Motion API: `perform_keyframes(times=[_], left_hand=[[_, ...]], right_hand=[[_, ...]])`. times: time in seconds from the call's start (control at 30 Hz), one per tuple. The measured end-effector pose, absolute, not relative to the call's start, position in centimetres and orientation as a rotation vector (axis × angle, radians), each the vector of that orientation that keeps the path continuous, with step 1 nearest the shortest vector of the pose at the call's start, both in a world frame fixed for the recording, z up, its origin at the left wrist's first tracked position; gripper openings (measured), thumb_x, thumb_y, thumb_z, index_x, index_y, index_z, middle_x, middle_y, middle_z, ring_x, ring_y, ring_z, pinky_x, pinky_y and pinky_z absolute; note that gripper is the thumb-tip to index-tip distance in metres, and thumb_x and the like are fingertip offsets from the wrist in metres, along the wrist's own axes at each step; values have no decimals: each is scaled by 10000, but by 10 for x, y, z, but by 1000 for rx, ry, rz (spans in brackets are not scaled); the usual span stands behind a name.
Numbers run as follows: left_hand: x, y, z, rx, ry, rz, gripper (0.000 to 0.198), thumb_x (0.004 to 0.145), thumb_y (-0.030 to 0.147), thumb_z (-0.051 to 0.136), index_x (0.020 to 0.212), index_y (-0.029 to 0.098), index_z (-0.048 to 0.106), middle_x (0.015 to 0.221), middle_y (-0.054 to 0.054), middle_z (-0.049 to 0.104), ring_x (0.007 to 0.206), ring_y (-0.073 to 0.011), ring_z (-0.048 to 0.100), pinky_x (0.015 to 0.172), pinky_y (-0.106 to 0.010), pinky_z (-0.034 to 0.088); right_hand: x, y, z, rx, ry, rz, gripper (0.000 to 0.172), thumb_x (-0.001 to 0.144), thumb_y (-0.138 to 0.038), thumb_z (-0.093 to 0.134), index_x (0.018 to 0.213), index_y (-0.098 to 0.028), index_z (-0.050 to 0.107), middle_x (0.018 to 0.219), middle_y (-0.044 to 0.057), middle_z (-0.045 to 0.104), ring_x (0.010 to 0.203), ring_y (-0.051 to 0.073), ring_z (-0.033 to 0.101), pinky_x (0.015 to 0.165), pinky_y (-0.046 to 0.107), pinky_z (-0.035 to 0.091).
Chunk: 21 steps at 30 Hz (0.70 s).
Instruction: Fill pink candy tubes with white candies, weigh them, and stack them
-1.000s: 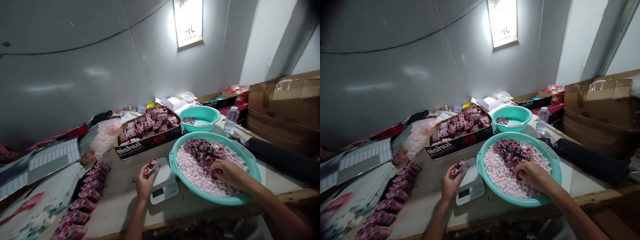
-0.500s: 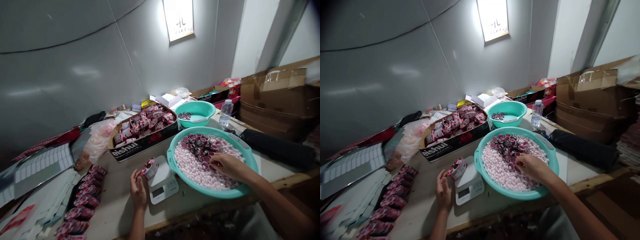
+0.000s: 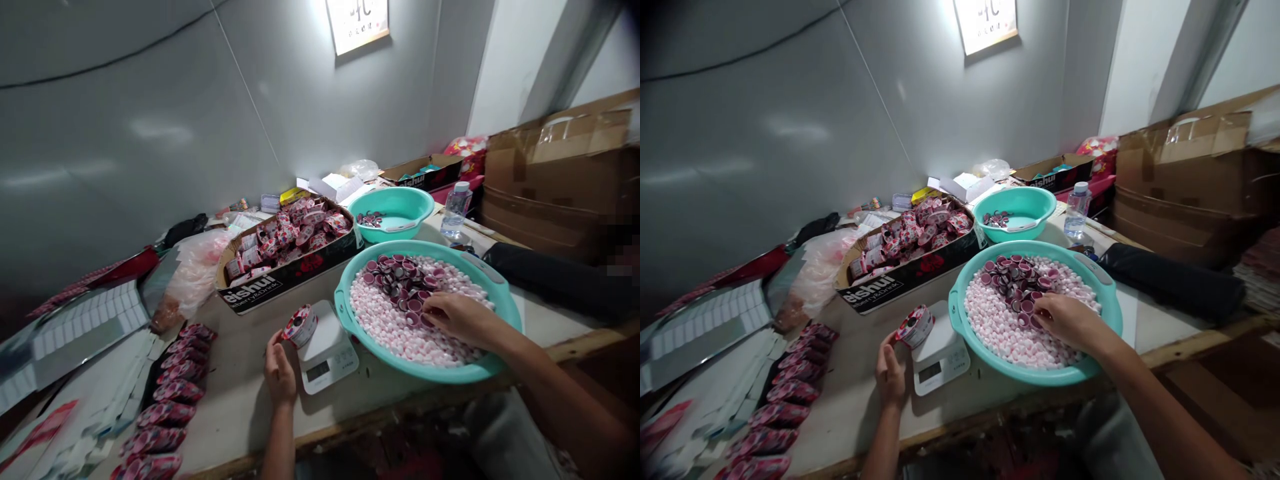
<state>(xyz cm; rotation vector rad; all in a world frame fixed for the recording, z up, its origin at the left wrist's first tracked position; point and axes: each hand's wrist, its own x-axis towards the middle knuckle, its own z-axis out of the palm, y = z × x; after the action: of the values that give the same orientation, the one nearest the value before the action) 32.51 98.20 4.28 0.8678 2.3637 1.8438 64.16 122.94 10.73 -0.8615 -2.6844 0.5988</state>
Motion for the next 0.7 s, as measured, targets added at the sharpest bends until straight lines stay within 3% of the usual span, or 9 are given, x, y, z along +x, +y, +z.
perform_keyframes(times=[0.33,0.53,0.7], left_hand=[[323,980,39,870,2369,1834,570,874,624,362,1141,166,571,1124,-117,632,1066,-268,574,970,-416,405],[329,991,43,985,2540,1682,587,693,543,686,1117,147,601,1069,-131,641,1039,-287,591,941,-427,448],[344,1007,61,1013,2614,1647,535,657,490,732,1058,149,638,1004,-126,669,940,-276,633,881,-411,487]], right_hand=[[642,1230,104,-871,-2698,527,220,831,-261,456,765,-226,663,779,39,673,675,180,612,613,273,399],[642,1230,105,-908,-2668,423,230,846,-282,441,787,-223,655,764,41,673,638,179,604,597,283,394],[646,1229,111,-884,-2585,568,199,847,-326,461,794,-224,623,749,29,676,615,173,598,591,284,407]])
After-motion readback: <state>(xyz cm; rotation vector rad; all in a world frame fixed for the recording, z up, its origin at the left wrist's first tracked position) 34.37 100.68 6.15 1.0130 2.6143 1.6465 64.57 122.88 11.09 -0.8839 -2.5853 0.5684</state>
